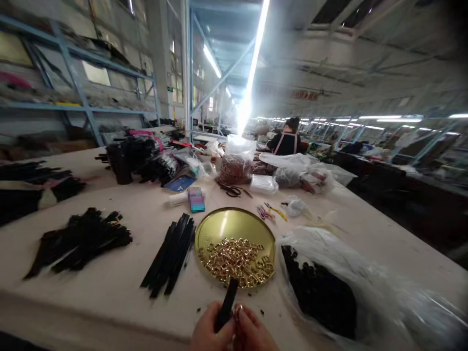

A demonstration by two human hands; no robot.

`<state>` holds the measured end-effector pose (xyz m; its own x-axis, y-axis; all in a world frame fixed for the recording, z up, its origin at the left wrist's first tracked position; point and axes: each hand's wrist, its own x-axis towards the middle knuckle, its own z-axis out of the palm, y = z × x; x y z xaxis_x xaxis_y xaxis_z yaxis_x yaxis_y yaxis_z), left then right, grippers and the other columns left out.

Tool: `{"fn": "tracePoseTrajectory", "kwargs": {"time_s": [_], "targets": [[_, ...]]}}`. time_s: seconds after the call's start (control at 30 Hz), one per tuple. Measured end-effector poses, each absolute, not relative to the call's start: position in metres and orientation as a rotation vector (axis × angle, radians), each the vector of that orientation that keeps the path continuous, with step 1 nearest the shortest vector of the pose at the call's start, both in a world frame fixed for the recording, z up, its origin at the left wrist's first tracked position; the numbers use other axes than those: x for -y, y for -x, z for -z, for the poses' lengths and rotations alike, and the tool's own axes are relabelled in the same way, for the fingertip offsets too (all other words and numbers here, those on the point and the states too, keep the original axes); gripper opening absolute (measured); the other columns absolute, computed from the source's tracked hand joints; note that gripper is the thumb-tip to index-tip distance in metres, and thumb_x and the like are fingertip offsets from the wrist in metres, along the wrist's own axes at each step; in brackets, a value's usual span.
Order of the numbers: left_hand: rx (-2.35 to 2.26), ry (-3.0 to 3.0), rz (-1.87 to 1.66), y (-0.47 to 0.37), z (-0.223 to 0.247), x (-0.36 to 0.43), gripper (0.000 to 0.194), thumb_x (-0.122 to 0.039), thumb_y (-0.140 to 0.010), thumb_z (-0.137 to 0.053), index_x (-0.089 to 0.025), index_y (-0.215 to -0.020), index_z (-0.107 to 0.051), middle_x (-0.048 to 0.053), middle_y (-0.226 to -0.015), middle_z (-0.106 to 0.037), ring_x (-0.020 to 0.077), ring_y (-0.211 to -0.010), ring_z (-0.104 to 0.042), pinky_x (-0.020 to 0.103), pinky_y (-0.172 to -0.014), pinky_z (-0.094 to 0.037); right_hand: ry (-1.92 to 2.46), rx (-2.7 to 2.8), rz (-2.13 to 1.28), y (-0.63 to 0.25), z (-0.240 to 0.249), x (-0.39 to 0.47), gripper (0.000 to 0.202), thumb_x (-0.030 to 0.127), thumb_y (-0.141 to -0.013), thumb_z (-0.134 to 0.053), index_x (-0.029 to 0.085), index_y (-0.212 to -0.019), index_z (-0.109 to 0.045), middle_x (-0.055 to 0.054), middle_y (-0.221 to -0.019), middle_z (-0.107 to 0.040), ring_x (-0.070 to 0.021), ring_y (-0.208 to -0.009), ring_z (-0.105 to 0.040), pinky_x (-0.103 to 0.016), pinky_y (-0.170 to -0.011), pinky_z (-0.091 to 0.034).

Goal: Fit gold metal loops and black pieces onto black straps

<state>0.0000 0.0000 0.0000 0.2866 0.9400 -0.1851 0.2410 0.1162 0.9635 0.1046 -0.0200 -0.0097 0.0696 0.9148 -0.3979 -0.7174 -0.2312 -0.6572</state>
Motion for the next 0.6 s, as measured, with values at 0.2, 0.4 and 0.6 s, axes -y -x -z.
{"fn": "tracePoseTrajectory", "kwargs": {"time_s": [0.2,0.4,0.6], "targets": [[-1.170,-1.577,-0.650,0.009,-0.026,-0.001,0.013,-0.028,-0.075,-0.047,-0.017,-0.078,-0.053,0.000,-0.069,-0.057,0.0167,-0.067,-0.054,0.024,-0.062,-0.041,1.181,0.577,-1.408,-0.112,0.029,0.034,0.047,0.055,-0.049,-0.075,0.016,-0.075,-0.071,0.003,-0.046,-0.054,-0.0041,-0.037,-0.039,-0.017,-0.038,-0.027],[-1.308,-1.908,-0.434,0.009,-0.033,0.002,0.013,-0.014,-0.077,-0.042,-0.019,-0.081,-0.053,0.003,-0.081,-0.062,0.0180,-0.075,-0.057,0.024,-0.063,-0.037,1.112,0.627,-1.502,-0.110,0.029,0.035,0.037,0.039,-0.054,-0.077,0.016,-0.083,-0.070,0.001,-0.051,-0.061,-0.0072,-0.039,-0.046,-0.019,-0.040,-0.032],[-1.307,-1.855,-0.523,0.020,-0.035,-0.001,0.018,-0.032,-0.084,-0.038,-0.020,-0.089,-0.051,0.004,-0.085,-0.061,0.0194,-0.079,-0.056,0.026,-0.068,-0.038,0.920,0.125,-1.734,-0.118,0.010,0.036,0.035,0.005,-0.041,-0.076,0.014,-0.074,-0.069,-0.005,-0.072,-0.072,-0.0146,-0.069,-0.065,-0.023,-0.065,-0.050]]}}
